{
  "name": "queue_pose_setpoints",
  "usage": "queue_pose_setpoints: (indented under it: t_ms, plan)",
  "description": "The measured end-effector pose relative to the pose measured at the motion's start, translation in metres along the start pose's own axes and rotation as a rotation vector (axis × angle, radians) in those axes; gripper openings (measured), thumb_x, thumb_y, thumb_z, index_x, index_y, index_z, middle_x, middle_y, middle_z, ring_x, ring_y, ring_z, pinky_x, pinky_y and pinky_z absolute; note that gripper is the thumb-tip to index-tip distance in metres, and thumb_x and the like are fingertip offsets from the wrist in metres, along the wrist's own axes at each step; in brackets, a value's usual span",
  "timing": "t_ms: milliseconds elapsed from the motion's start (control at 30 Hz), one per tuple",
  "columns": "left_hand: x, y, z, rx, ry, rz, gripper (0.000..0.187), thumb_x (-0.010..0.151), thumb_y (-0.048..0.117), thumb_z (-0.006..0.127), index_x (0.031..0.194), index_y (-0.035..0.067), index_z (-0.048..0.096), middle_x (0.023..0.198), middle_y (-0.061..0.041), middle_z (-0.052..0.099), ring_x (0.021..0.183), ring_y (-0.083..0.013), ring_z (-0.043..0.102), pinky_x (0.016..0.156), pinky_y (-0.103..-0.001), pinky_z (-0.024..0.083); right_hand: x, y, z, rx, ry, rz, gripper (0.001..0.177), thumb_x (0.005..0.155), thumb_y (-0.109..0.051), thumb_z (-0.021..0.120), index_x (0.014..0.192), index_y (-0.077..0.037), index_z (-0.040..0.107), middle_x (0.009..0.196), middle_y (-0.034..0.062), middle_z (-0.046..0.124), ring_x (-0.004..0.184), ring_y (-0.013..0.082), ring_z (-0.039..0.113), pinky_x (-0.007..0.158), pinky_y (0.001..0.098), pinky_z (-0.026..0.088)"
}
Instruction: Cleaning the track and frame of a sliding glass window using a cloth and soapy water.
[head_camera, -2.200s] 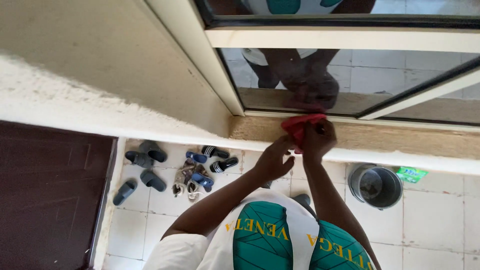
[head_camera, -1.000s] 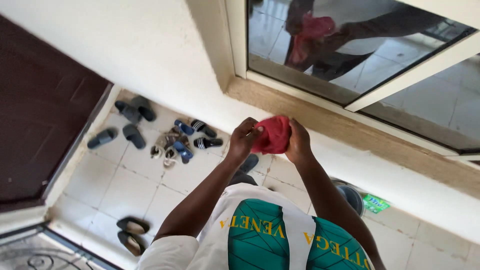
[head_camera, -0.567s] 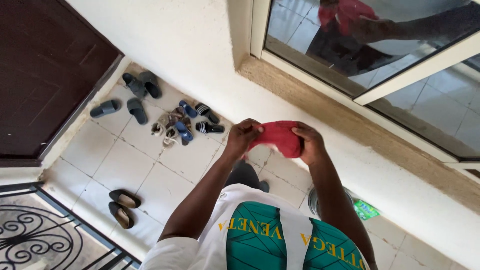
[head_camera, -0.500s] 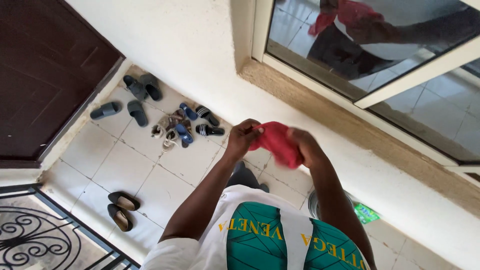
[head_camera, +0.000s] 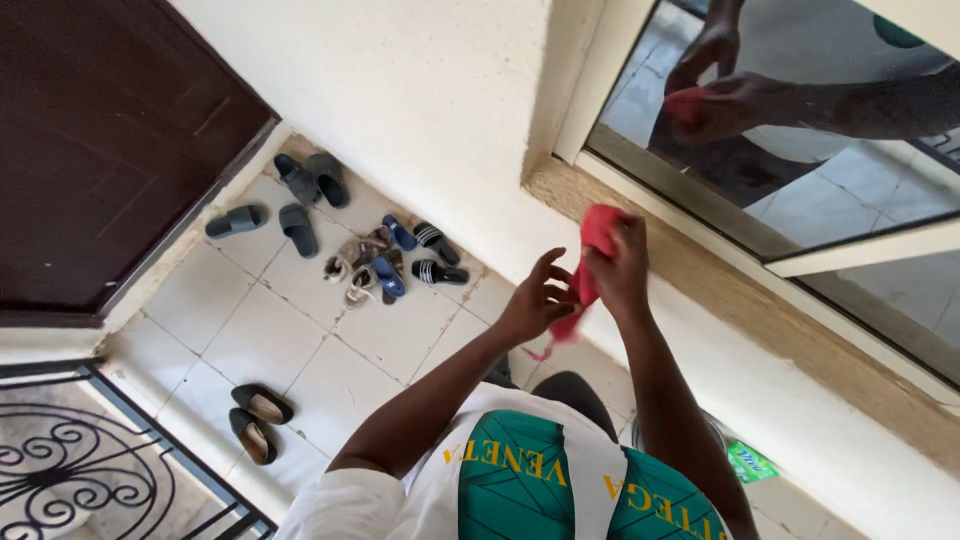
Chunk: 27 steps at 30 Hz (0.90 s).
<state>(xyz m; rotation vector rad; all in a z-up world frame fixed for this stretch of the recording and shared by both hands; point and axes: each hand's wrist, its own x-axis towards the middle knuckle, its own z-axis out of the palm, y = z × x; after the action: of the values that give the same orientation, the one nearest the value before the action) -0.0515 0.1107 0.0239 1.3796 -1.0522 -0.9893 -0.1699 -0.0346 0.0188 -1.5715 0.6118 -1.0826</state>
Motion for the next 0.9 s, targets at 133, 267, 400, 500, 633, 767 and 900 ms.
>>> queue_pose_setpoints:
  t_ms: [133, 267, 400, 500, 633, 767, 900]
  plan:
    - [0.015, -0.041, 0.002, -0.164, -0.013, -0.119, 0.090, 0.087, -0.007, 0.067, 0.163, 0.012, 0.021, 0.133, -0.014, 0.055, 0.111, -0.0251, 0.066, 0.096, -0.042, 0.060, 0.041, -0.032, 0.043, -0.751, -0.166, -0.187, 0.048, 0.078, 0.001, 0.075, 0.123, -0.003, 0.062, 0.132, 0.0252, 0.049, 0.111, 0.0419, 0.066, 0.089, 0.0441, 0.060]
    - [0.038, -0.051, -0.010, -0.449, 0.060, -0.183, 0.075, 0.098, 0.003, 0.058, 0.164, 0.009, 0.023, 0.143, -0.015, 0.052, 0.121, -0.0269, 0.062, 0.102, -0.043, 0.058, 0.087, -0.022, 0.082, -0.984, -0.315, 0.171, 0.045, 0.094, -0.019, 0.065, 0.135, -0.003, 0.057, 0.131, 0.0304, 0.052, 0.102, 0.0442, 0.068, 0.083, 0.0500, 0.058]
    - [0.048, -0.038, -0.022, -0.594, 0.135, -0.264, 0.069, 0.098, 0.011, 0.053, 0.161, 0.011, 0.025, 0.146, -0.012, 0.052, 0.122, -0.0298, 0.063, 0.098, -0.046, 0.059, 0.116, 0.057, 0.103, -1.120, -0.262, 0.190, 0.041, 0.105, -0.032, 0.057, 0.129, 0.001, 0.061, 0.125, 0.0297, 0.063, 0.109, 0.0427, 0.068, 0.087, 0.0486, 0.058]
    - [0.043, -0.039, -0.021, -0.622, 0.136, -0.270, 0.066, 0.100, 0.008, 0.056, 0.160, 0.008, 0.029, 0.146, -0.016, 0.052, 0.123, -0.0317, 0.062, 0.099, -0.047, 0.058, 0.106, 0.008, 0.083, -1.163, -0.491, -0.131, 0.033, 0.097, -0.016, 0.056, 0.127, -0.005, 0.065, 0.129, 0.0233, 0.063, 0.110, 0.0368, 0.069, 0.086, 0.0456, 0.060]
    - [0.034, -0.055, -0.010, -0.629, 0.076, -0.254, 0.066, 0.101, 0.001, 0.058, 0.162, 0.004, 0.033, 0.145, -0.019, 0.050, 0.122, -0.0299, 0.059, 0.101, -0.046, 0.056, 0.098, -0.024, 0.063, -1.081, -0.689, -0.177, 0.041, 0.093, -0.009, 0.053, 0.131, -0.016, 0.066, 0.134, 0.0190, 0.061, 0.114, 0.0351, 0.068, 0.086, 0.0478, 0.059]
    - [0.035, -0.036, -0.003, -0.721, 0.043, -0.212, 0.075, 0.093, -0.006, 0.053, 0.162, 0.010, 0.028, 0.148, -0.014, 0.049, 0.121, -0.0255, 0.060, 0.104, -0.044, 0.056, 0.111, 0.006, 0.078, -1.289, -0.608, -0.136, 0.049, 0.085, -0.010, 0.062, 0.134, -0.007, 0.062, 0.136, 0.0256, 0.056, 0.108, 0.0373, 0.067, 0.082, 0.0462, 0.058]
    - [0.042, -0.031, -0.009, -0.756, 0.064, -0.194, 0.079, 0.089, -0.006, 0.052, 0.162, 0.010, 0.025, 0.149, -0.014, 0.049, 0.122, -0.0257, 0.062, 0.105, -0.044, 0.057, 0.120, 0.030, 0.083, -1.353, -0.621, -0.140, 0.045, 0.088, -0.010, 0.064, 0.133, -0.007, 0.064, 0.134, 0.0211, 0.058, 0.114, 0.0340, 0.067, 0.089, 0.0447, 0.058]
